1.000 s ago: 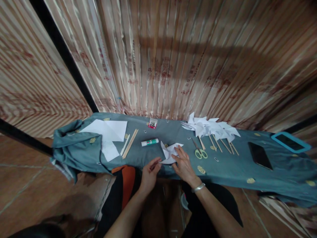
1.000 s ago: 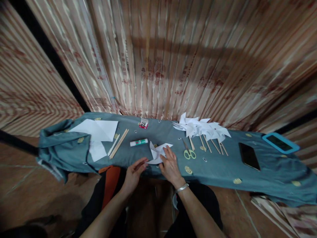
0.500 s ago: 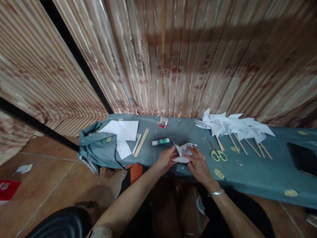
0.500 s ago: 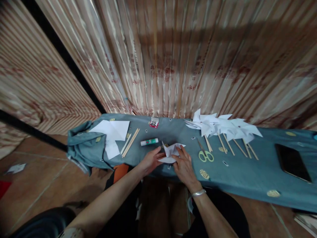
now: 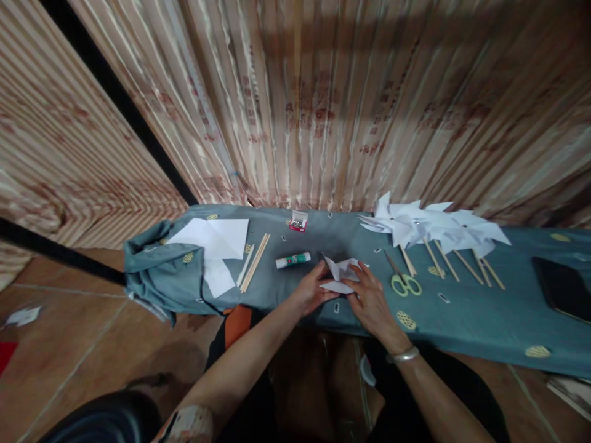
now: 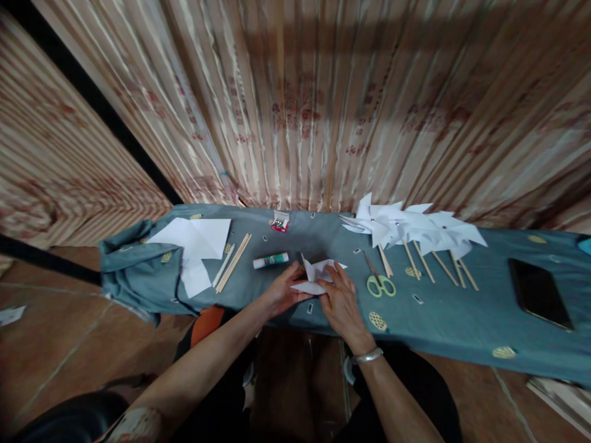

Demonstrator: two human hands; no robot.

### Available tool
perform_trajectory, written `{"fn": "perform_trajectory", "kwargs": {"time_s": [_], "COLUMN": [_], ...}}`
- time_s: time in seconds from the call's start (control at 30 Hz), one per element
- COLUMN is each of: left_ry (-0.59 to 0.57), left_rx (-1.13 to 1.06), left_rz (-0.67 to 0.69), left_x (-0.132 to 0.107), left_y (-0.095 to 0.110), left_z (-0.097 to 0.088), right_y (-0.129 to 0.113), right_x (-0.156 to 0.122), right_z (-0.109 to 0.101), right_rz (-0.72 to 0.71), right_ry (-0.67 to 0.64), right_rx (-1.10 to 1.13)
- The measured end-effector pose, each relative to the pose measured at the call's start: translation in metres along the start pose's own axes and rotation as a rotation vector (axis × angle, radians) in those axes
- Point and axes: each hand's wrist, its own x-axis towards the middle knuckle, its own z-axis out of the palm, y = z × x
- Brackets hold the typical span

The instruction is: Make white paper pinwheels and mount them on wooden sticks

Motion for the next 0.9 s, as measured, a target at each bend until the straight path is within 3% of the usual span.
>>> {"fn": "perform_trajectory", "kwargs": {"time_s": [0.2,0.37,0.57,0.9], "left_ry": [0.013,0.014,-0.01,0.04], "left_rx": [-0.014,-0.039,0.038,0.13], "left_rz": [0.019,0.119,0.236,0.313], "left_x": [0.003,0.0,0.0,-0.002], "left_y": [0.002,0.006,0.016,0.021], "left_z": [0.002,0.007,0.006,0.01], "right_y": [-0.007,-0.015,-0.024,-0.028], "right_x": [0.003,0.002,0.004,0.007], "right_z": [-0.004,-0.006,-0.01,-0.011], "right_rz": [0.006,-0.012,-0.046,-0.074], "right_ry": [0.01,0.071,0.041,0.116], "right_rx": [-0.019,-0.021,-0.031,0.025]}}
